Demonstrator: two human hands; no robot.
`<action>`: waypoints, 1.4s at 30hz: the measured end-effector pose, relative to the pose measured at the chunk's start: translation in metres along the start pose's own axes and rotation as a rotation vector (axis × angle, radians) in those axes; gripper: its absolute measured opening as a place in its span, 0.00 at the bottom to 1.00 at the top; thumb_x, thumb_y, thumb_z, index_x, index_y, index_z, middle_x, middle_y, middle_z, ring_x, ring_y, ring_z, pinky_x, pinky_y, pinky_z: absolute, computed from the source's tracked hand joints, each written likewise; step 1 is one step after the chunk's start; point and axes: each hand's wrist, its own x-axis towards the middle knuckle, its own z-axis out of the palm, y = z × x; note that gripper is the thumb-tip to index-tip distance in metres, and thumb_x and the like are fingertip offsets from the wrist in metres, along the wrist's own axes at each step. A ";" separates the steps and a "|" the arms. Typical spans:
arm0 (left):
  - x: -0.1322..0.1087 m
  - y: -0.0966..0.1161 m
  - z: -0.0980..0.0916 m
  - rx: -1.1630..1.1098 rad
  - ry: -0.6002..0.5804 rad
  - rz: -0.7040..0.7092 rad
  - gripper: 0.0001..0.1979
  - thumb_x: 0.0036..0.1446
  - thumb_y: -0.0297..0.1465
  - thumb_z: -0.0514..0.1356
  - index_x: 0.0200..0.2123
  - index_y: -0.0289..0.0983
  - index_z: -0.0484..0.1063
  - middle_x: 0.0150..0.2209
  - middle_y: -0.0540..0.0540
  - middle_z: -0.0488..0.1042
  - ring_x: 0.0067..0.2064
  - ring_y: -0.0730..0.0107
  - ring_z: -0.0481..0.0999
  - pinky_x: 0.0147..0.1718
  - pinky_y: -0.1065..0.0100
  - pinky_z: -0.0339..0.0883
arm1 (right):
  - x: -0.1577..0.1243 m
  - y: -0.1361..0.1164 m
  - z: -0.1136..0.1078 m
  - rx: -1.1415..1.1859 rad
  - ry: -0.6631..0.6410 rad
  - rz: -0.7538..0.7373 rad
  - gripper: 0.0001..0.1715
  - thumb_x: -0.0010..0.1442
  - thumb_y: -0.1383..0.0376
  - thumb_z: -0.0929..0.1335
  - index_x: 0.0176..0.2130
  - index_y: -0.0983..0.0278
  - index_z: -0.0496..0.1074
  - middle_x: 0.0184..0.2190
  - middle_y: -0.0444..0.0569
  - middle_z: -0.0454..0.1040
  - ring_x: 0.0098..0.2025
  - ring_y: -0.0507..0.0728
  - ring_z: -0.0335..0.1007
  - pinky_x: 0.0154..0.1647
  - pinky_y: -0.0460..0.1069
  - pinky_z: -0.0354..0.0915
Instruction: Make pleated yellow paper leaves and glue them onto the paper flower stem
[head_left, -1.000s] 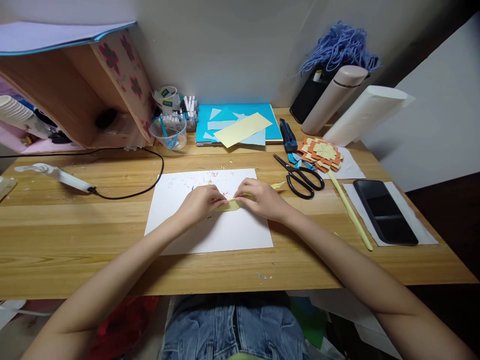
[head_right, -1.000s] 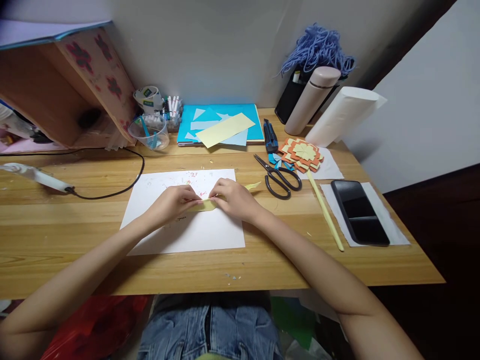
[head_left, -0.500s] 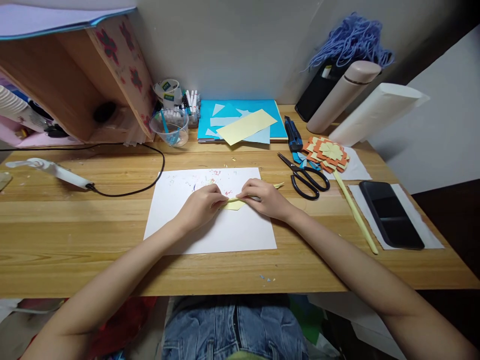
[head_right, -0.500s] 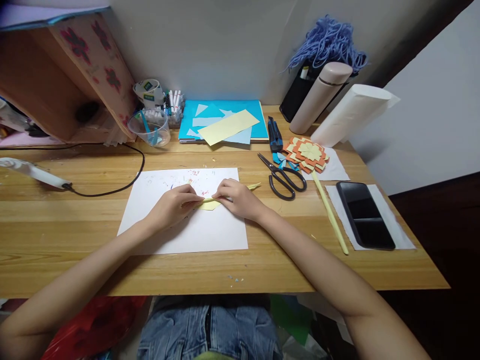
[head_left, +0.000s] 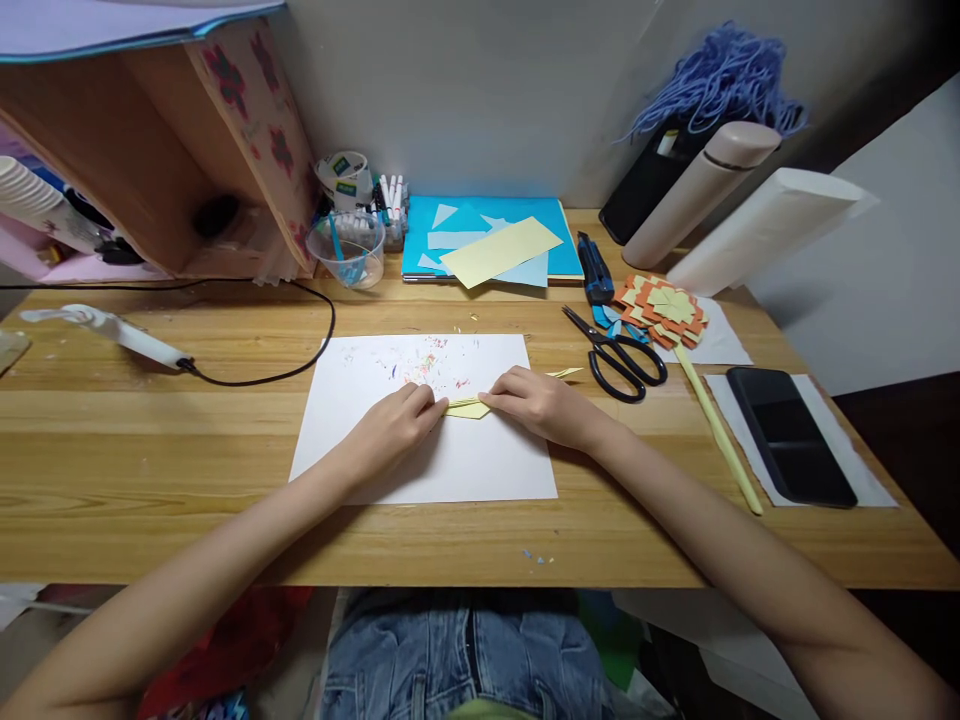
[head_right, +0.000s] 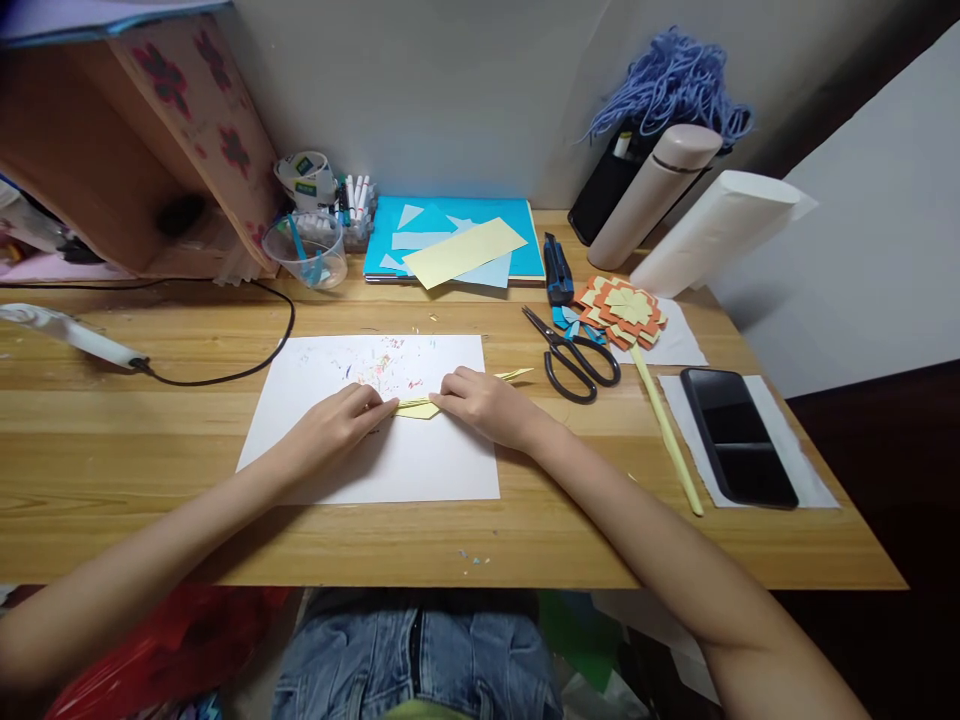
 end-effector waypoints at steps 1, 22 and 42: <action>-0.003 -0.001 -0.001 0.028 -0.001 0.012 0.15 0.59 0.19 0.46 0.45 0.32 0.68 0.34 0.40 0.68 0.35 0.65 0.66 0.31 0.66 0.64 | -0.001 0.000 -0.001 -0.018 -0.012 -0.006 0.18 0.65 0.72 0.56 0.45 0.66 0.71 0.34 0.54 0.72 0.37 0.56 0.64 0.34 0.51 0.65; -0.015 -0.020 -0.010 0.353 -0.126 0.185 0.13 0.60 0.21 0.46 0.44 0.28 0.67 0.35 0.40 0.69 0.36 0.64 0.67 0.33 0.66 0.65 | -0.013 0.007 -0.005 -0.185 -0.013 -0.057 0.17 0.64 0.73 0.56 0.44 0.72 0.70 0.34 0.57 0.73 0.37 0.57 0.66 0.33 0.50 0.66; -0.047 -0.008 -0.003 0.433 -0.040 0.008 0.19 0.58 0.20 0.47 0.52 0.20 0.63 0.35 0.37 0.71 0.36 0.61 0.70 0.34 0.63 0.68 | -0.035 -0.002 -0.024 -0.064 0.178 0.319 0.15 0.62 0.70 0.60 0.47 0.66 0.69 0.42 0.56 0.72 0.44 0.59 0.67 0.43 0.53 0.65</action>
